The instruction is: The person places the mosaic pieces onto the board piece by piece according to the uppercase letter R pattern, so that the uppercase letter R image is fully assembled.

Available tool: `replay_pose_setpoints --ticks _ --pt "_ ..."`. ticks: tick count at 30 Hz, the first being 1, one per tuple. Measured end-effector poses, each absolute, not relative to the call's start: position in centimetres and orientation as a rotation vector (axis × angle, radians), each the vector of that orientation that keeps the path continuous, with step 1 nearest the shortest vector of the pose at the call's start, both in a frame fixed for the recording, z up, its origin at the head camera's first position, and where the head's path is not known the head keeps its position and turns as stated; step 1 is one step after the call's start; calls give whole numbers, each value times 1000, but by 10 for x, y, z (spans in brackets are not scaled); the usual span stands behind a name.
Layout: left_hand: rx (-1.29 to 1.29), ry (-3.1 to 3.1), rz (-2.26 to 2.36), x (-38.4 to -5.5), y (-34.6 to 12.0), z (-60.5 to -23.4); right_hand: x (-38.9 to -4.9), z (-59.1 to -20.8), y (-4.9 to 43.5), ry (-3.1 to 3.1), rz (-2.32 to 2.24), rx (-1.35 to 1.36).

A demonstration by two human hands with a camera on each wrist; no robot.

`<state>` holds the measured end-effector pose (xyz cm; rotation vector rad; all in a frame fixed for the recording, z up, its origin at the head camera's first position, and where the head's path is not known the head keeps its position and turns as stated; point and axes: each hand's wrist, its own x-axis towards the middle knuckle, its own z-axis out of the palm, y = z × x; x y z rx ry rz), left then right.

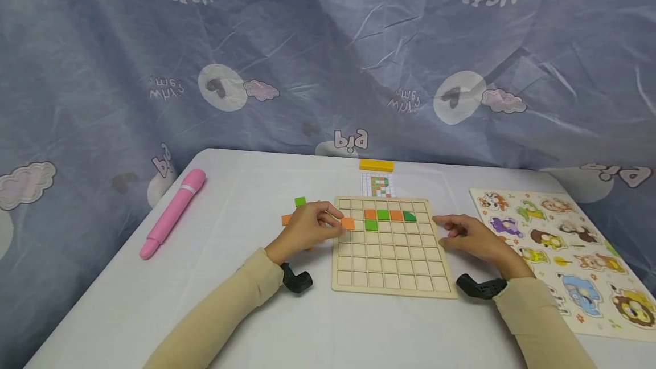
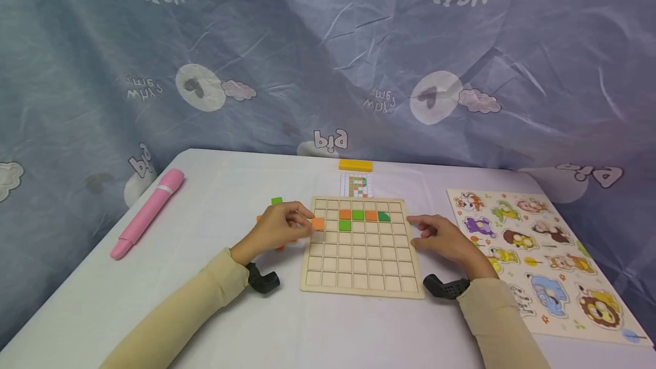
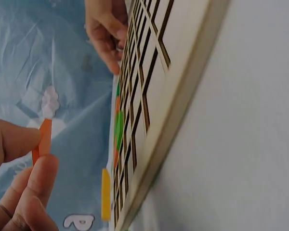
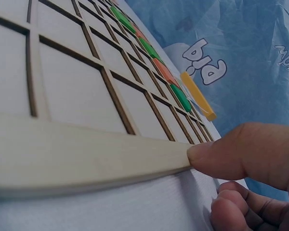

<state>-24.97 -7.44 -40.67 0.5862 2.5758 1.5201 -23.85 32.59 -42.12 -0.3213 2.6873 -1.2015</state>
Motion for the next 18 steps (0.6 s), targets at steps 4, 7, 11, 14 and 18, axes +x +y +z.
replay_pose_setpoints --ticks 4,7,11,14,18 --pt "586 2640 1476 -251 -60 -406 -239 -422 327 2698 -1207 -351" --pt "566 2631 1460 -251 -51 -407 -241 -423 327 2701 -1215 -364" --pt "518 2596 1443 -252 -41 -408 -241 -425 327 2701 -1216 -373" --pt "516 2589 1420 -253 -34 -410 -240 -425 327 2696 -1221 -372" --pt "507 2597 1363 -255 -27 -411 -239 -423 326 2690 -1222 -366"
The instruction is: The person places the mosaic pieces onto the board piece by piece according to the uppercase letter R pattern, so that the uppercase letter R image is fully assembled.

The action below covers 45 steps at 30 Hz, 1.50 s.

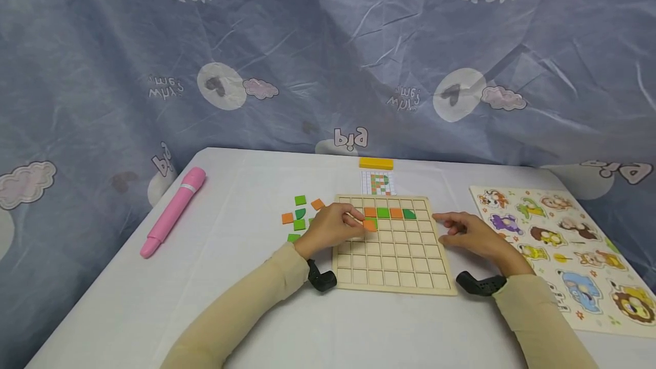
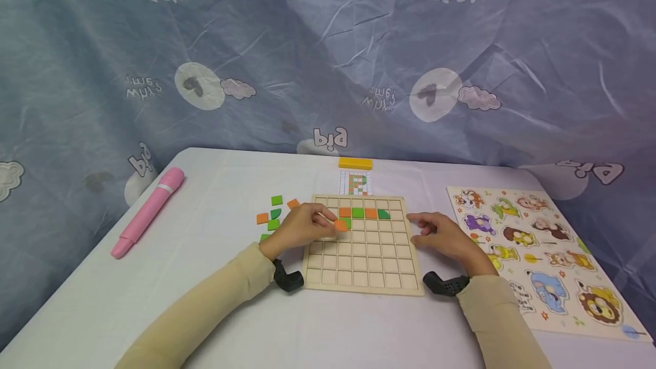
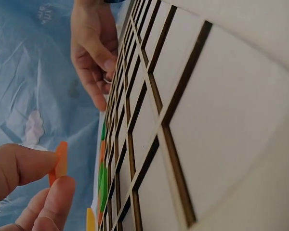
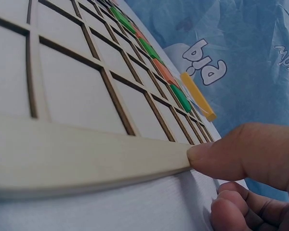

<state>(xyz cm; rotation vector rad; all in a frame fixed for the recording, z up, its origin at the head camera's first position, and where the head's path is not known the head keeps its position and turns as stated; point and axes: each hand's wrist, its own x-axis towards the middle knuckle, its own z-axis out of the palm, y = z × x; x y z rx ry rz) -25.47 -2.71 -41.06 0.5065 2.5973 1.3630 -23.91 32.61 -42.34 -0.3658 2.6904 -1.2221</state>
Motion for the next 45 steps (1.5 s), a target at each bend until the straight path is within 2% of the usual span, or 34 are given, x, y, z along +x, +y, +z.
replay_pose_setpoints --ticks 18,45 --pt "485 2671 1040 -262 -15 -408 -240 -422 325 2676 -1192 -282" --pt "562 2657 980 -263 -12 -406 -240 -422 326 2686 -1201 -349"
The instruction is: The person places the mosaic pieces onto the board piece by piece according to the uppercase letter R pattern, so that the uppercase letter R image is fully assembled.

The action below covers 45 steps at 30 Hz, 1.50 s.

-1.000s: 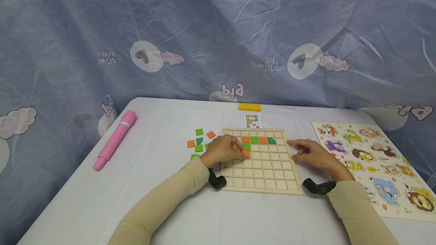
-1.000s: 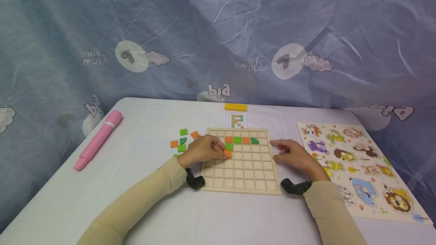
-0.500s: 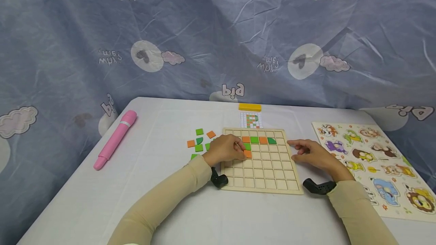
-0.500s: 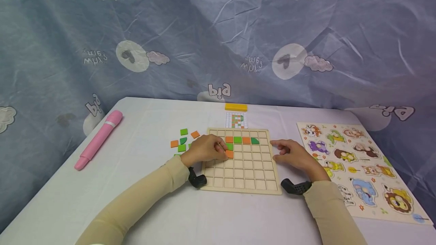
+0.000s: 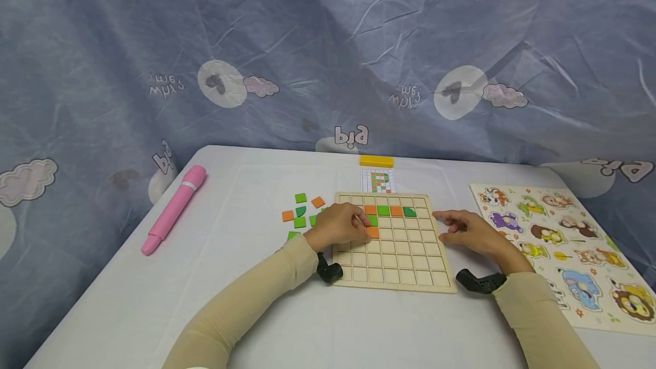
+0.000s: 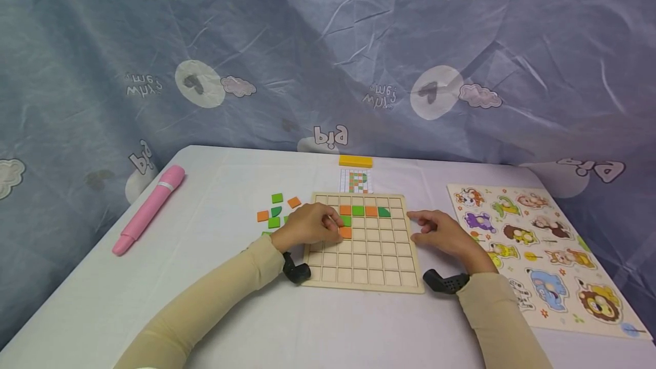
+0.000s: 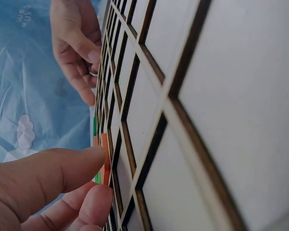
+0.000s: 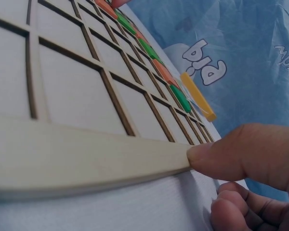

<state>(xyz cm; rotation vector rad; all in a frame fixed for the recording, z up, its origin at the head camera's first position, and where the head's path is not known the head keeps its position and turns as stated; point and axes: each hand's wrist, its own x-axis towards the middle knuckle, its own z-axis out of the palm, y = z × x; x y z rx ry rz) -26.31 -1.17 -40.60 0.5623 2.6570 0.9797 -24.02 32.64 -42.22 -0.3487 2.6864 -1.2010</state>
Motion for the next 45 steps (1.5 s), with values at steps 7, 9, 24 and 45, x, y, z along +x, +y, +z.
replay_pose_setpoints --ticks 7,9,24,45 --pt "608 2651 1014 -261 -21 -404 -240 -423 327 2684 -1209 -353" --pt "618 2645 1034 -261 -26 -404 -240 -422 327 2683 -1209 -350" --pt "729 2523 1371 -295 -96 -396 -239 -421 326 2687 -1225 -369" --pt "466 2565 1487 -334 -168 -418 -238 -420 326 2679 -1217 -350"
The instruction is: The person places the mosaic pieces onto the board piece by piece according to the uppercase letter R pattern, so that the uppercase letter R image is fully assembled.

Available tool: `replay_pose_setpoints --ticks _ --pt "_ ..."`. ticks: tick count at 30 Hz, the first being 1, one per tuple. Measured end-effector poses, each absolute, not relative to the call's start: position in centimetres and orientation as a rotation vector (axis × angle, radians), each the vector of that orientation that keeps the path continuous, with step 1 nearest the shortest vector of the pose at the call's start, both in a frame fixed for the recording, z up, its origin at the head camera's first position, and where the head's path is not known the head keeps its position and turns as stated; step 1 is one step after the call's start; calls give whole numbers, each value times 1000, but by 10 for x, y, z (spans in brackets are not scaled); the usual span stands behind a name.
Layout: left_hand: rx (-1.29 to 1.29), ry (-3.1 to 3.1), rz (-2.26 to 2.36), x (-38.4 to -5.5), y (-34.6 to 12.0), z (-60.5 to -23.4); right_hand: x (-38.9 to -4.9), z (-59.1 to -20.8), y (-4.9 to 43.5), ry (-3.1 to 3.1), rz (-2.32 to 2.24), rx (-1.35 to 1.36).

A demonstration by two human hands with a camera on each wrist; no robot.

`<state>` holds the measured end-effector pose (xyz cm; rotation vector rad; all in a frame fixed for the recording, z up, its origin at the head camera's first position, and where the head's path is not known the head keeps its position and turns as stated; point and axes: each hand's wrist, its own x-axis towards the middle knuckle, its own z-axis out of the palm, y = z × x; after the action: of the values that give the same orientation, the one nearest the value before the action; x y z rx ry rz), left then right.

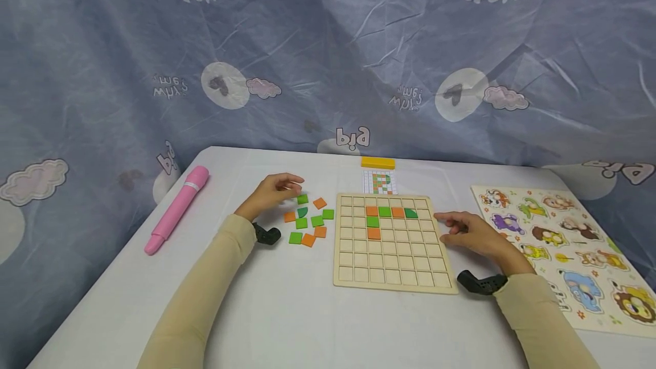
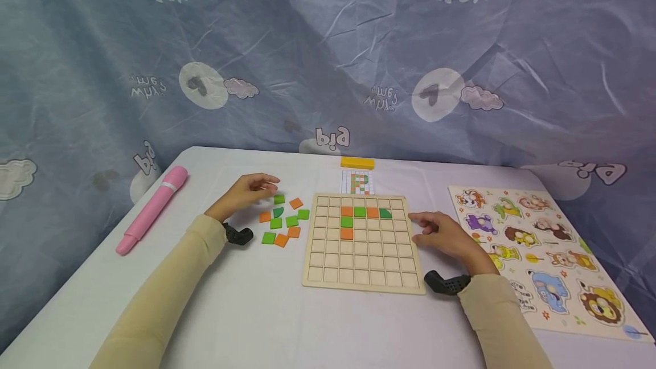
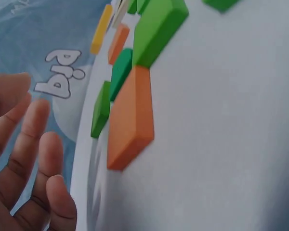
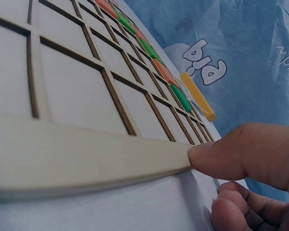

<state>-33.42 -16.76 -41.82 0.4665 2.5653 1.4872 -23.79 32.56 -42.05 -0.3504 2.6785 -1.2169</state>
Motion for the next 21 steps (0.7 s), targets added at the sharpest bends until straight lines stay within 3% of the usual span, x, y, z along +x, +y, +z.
replay_pose_setpoints --ticks 21 --pt "303 2662 1104 -347 -168 -422 -238 -421 325 2681 -1216 -347"
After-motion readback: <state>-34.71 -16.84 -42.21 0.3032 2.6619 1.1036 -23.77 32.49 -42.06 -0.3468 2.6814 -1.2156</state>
